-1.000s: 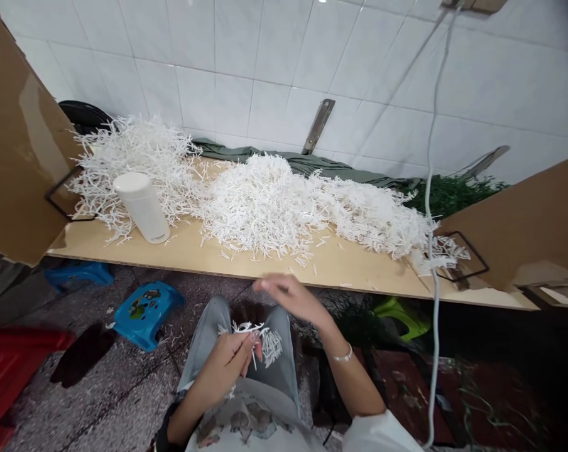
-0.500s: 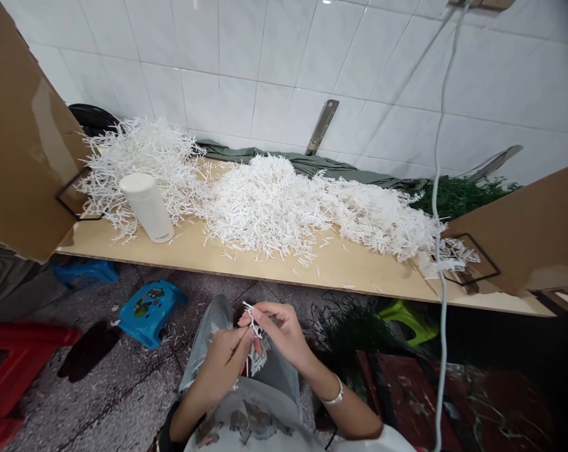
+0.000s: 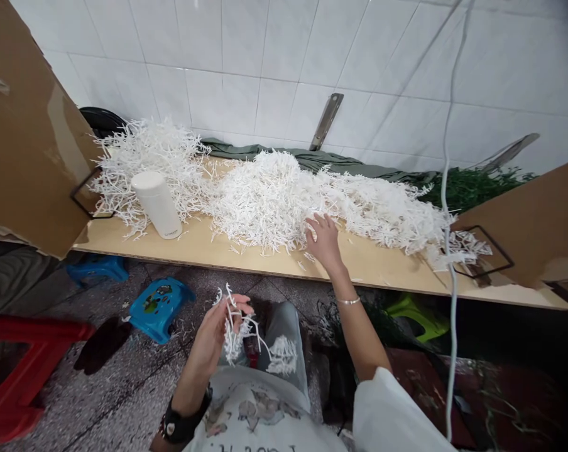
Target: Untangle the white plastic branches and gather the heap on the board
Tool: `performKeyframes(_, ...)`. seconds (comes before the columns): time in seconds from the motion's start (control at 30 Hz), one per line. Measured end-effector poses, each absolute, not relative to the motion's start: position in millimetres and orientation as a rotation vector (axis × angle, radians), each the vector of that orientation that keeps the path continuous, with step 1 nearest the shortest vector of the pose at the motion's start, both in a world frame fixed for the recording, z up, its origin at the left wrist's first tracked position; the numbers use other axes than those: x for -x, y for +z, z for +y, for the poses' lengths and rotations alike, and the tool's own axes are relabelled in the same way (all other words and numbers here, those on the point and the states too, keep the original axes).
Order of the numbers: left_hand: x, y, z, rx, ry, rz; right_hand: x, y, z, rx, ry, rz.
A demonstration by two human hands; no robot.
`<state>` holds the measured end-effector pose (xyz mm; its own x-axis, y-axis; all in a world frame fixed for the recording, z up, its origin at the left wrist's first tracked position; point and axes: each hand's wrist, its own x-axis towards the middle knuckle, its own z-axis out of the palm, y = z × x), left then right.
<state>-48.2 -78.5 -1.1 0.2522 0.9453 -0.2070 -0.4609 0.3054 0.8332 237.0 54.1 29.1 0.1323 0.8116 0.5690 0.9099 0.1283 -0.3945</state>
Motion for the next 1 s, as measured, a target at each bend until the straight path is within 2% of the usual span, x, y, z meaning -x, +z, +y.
performKeyframes(0.1, 52, 2, -74, -0.589, 1.083, 0.769, -201, 19, 18, 1.442, 0.045, -1.696)
performKeyframes(0.23, 52, 4, -72, -0.491, 1.082, 0.679, -154, 22, -41, 1.134, 0.643, -1.954)
performKeyframes(0.37, 50, 6, -72, -0.482, 1.102, 0.589, -131, 20, -72, 0.984, 0.772, -2.126)
performKeyframes(0.57, 50, -2, -79, -0.53, 1.137, 0.698, -120, 7, -81, 1.08, 1.12, -1.875)
performKeyframes(0.8, 45, -13, -81, -0.688, 1.295, 0.767, -104, -11, -91, 1.045, 1.056, -1.767)
performKeyframes(1.0, 40, 1, -85, -0.307, 1.106, 0.36, -100, -15, -92, 0.962, 1.582, -1.092)
